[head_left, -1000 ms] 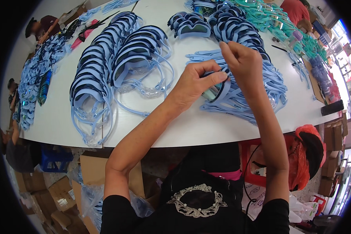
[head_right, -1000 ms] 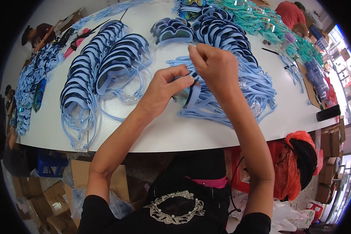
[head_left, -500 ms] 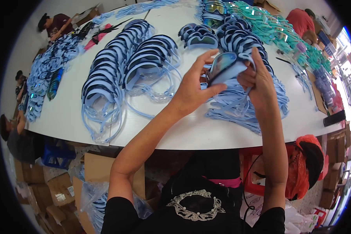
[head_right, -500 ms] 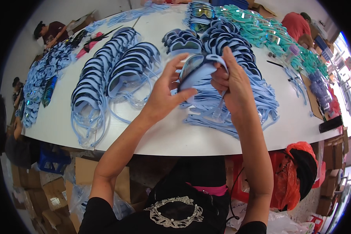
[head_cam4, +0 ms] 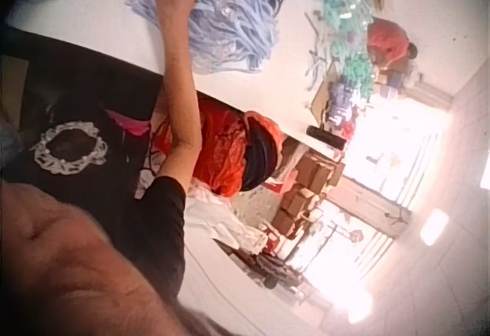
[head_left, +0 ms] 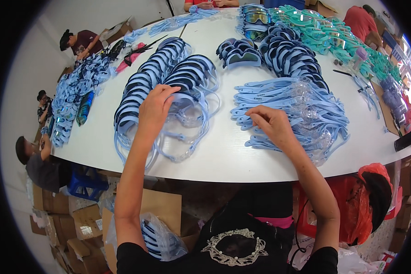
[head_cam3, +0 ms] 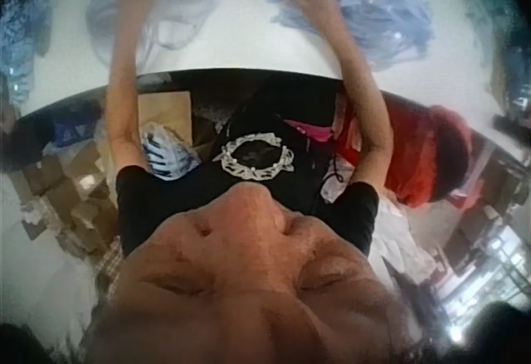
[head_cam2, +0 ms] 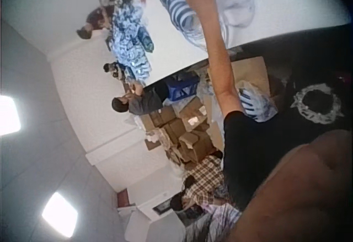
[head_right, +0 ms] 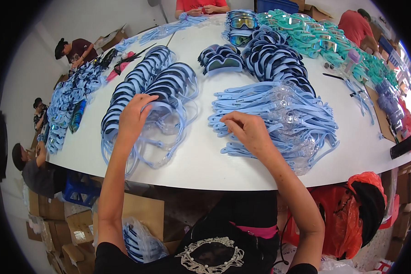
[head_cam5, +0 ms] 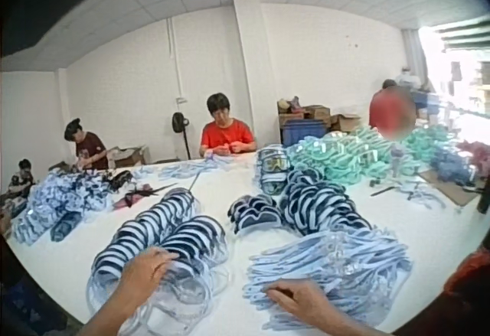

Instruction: Assembling the components of swimming or safety goggles at a workspace.

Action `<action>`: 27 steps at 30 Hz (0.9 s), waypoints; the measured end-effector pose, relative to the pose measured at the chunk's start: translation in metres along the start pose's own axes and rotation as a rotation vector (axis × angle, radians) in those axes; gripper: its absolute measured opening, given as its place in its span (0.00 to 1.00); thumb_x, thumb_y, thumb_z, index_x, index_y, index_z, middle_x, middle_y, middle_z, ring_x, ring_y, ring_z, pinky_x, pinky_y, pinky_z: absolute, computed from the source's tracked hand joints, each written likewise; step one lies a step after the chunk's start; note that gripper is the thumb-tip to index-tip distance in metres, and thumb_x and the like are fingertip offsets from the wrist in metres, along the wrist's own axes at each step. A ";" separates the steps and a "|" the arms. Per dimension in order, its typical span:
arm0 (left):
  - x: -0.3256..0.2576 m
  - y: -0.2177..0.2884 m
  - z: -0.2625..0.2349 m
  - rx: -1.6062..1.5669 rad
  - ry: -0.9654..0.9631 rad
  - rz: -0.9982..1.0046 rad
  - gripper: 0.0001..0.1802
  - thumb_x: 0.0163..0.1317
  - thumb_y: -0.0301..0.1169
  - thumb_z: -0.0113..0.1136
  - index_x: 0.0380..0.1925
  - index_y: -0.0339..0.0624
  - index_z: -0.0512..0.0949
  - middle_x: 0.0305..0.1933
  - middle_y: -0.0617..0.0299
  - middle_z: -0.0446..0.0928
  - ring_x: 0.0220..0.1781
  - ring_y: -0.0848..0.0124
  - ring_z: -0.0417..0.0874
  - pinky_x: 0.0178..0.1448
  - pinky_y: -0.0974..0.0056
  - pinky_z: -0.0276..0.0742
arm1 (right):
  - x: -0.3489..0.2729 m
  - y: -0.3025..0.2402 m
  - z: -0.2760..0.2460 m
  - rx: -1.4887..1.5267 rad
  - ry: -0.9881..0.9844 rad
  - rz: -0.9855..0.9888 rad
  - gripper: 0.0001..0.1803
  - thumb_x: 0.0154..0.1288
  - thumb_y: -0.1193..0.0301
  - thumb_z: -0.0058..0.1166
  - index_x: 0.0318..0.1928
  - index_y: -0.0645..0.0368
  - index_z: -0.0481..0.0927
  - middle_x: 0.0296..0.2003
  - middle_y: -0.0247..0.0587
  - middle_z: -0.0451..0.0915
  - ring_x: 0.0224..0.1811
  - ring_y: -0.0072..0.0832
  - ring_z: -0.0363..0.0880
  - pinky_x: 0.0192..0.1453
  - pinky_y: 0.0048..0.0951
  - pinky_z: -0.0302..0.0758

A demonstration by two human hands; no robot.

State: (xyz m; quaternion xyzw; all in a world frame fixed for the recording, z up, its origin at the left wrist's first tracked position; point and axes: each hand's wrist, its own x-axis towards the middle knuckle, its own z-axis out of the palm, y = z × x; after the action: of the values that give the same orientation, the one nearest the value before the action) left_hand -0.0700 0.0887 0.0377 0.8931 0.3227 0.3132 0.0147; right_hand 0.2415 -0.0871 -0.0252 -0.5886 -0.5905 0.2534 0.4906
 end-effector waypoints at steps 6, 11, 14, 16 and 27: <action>0.075 0.057 0.019 0.106 0.206 0.264 0.18 0.63 0.21 0.64 0.51 0.48 0.88 0.48 0.60 0.80 0.52 0.56 0.79 0.57 0.54 0.77 | -0.009 0.009 0.007 -0.374 0.023 -0.287 0.06 0.69 0.69 0.64 0.44 0.54 0.90 0.34 0.46 0.89 0.35 0.46 0.87 0.40 0.42 0.82; 0.187 0.035 0.102 -0.038 -0.143 0.193 0.54 0.52 0.48 0.80 0.77 0.44 0.66 0.76 0.44 0.70 0.78 0.47 0.68 0.79 0.50 0.67 | -0.005 0.014 0.010 -0.383 -0.024 -0.332 0.06 0.67 0.68 0.65 0.42 0.52 0.90 0.32 0.45 0.87 0.37 0.46 0.87 0.43 0.45 0.82; 0.246 0.006 0.151 -0.041 -0.405 0.106 0.70 0.45 0.58 0.83 0.82 0.41 0.56 0.81 0.38 0.63 0.83 0.44 0.63 0.83 0.50 0.62 | -0.004 0.011 0.008 -0.361 -0.053 -0.331 0.06 0.68 0.68 0.64 0.42 0.53 0.89 0.31 0.45 0.86 0.37 0.46 0.87 0.42 0.46 0.81; 0.283 -0.011 0.181 -0.151 -0.572 0.058 0.76 0.41 0.63 0.84 0.83 0.39 0.53 0.82 0.35 0.60 0.84 0.44 0.60 0.85 0.51 0.59 | -0.003 0.012 0.005 -0.355 -0.056 -0.339 0.06 0.68 0.68 0.64 0.42 0.53 0.88 0.31 0.45 0.86 0.37 0.46 0.86 0.42 0.46 0.81; 0.307 -0.019 0.199 -0.151 -0.873 -0.051 0.78 0.38 0.58 0.85 0.84 0.37 0.50 0.84 0.35 0.57 0.85 0.48 0.60 0.85 0.55 0.57 | -0.001 0.014 0.005 -0.375 -0.071 -0.352 0.05 0.69 0.68 0.63 0.40 0.55 0.86 0.31 0.40 0.85 0.37 0.43 0.86 0.41 0.44 0.81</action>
State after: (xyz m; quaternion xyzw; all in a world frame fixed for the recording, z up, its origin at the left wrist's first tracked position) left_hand 0.2151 0.3185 0.0428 0.9298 0.2844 -0.0712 0.2227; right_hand 0.2432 -0.0845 -0.0392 -0.5481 -0.7374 0.0709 0.3883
